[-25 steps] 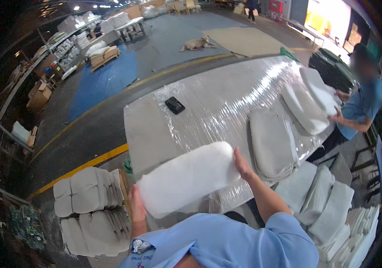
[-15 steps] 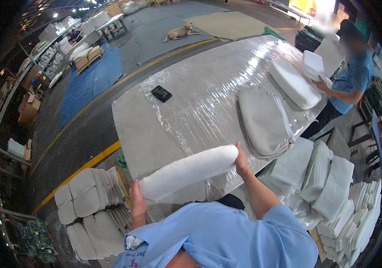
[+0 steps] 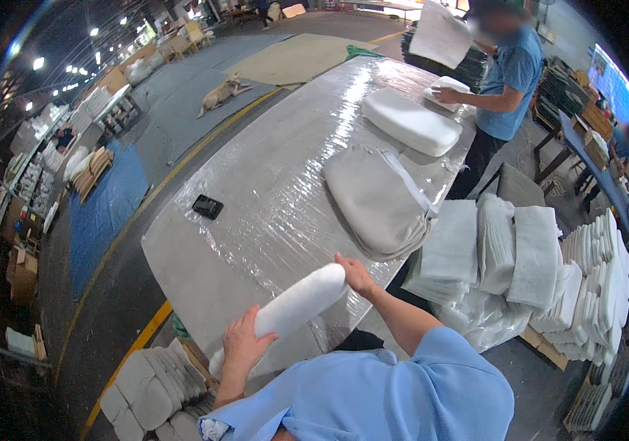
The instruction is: The person inserts white foam inserts into gray pillow covers, folds and smooths the covers, and places the finished pillows on a nearby stack. The person repeats this process for multiple pillows.
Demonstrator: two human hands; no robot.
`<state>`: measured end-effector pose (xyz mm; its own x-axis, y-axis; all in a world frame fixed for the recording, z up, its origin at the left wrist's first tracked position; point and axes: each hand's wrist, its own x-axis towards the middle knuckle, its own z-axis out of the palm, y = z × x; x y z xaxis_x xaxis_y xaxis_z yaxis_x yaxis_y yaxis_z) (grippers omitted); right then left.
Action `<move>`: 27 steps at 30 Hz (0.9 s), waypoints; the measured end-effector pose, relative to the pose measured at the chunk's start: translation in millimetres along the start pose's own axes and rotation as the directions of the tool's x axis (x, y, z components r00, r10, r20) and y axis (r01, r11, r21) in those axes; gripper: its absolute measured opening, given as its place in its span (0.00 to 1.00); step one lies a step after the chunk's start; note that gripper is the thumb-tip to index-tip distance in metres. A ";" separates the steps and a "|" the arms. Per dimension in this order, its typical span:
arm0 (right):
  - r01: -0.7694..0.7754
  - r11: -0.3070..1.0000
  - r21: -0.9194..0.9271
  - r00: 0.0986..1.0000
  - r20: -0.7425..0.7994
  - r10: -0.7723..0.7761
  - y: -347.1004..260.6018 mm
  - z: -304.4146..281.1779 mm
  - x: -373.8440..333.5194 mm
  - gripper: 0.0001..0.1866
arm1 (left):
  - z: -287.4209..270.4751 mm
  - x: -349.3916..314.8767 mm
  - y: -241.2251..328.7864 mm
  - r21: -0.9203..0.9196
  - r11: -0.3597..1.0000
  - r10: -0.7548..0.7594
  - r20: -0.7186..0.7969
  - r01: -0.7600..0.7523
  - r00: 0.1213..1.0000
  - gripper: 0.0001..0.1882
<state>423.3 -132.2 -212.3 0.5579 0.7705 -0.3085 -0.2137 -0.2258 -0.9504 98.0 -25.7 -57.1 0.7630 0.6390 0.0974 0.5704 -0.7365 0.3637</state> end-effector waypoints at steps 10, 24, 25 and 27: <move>0.093 0.572 -0.815 0.758 -0.315 -0.571 -39.4 -68.6 58.0 0.22 | 17.6 -3.2 0.9 -0.047 0.990 -0.128 0.078 0.132 0.989 0.36; -0.114 0.431 -0.895 0.886 -0.288 -0.364 -37.6 -44.1 77.3 0.20 | 19.7 -23.1 4.2 -0.050 0.989 -0.138 0.013 0.138 0.990 0.34; -0.095 0.458 -0.884 0.883 -0.288 -0.372 -36.0 -45.3 79.2 0.19 | 20.3 -23.7 3.2 -0.062 0.990 -0.130 0.004 0.130 0.991 0.35; -0.060 0.491 -0.869 0.889 -0.271 -0.370 -30.9 -51.7 80.6 0.17 | 19.6 -30.5 5.0 -0.075 0.989 -0.127 0.007 0.127 0.992 0.35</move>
<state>516.3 -93.9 -209.8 0.7920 0.6068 0.0674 0.5584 -0.6753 -0.4818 83.5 -53.2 -76.4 0.6863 0.7259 0.0441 0.6385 -0.6305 0.4413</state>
